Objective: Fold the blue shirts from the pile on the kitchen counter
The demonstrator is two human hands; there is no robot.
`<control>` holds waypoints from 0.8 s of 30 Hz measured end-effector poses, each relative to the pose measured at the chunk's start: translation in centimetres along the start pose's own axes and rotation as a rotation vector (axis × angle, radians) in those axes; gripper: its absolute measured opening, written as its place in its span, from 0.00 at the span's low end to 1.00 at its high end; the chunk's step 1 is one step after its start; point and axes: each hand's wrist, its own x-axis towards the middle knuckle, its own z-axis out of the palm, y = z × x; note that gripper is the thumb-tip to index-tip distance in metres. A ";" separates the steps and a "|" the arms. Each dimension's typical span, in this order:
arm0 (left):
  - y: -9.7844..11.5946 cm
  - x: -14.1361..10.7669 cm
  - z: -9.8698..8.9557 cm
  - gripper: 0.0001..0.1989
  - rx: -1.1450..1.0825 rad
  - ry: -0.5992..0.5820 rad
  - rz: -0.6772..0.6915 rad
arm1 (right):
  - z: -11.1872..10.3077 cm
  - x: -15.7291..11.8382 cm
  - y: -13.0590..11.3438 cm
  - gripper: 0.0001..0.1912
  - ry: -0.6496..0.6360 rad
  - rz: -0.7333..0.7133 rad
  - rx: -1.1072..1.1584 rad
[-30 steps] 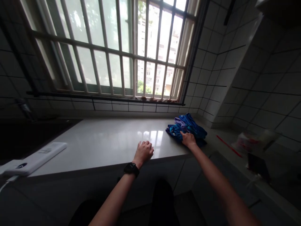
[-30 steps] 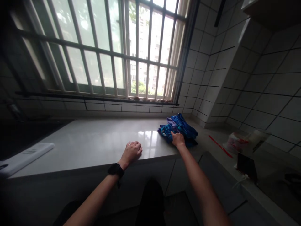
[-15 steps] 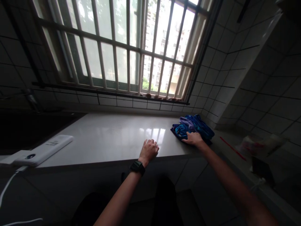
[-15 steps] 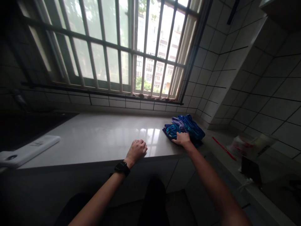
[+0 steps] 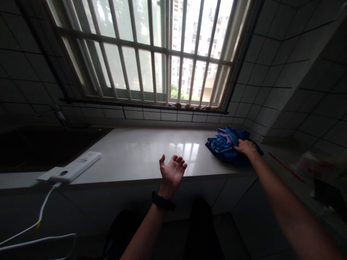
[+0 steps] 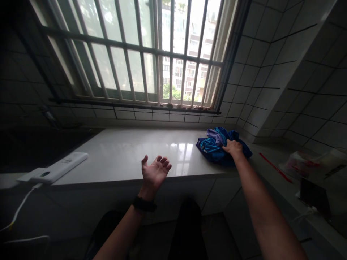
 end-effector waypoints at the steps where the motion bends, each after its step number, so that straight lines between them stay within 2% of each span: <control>1: 0.2 -0.5 0.0 0.32 -0.102 0.012 -0.041 | 0.0 0.1 0.1 0.29 -0.001 -0.012 -0.009; 4: 0.3 -1.9 0.3 0.31 -0.277 0.003 -0.081 | 0.0 0.2 0.1 0.28 0.005 -0.015 -0.041; 7: 0.2 -2.6 0.5 0.32 -0.330 0.005 -0.061 | 0.0 0.2 -0.2 0.26 0.019 -0.007 -0.064; 16: 0.4 -3.3 1.1 0.40 -0.136 -0.016 -0.034 | 0.1 -0.2 -0.6 0.26 0.006 -0.006 -0.080; 24: -0.4 -4.1 1.7 0.30 0.083 -0.023 0.016 | 0.2 -0.3 -0.6 0.26 0.025 -0.012 -0.077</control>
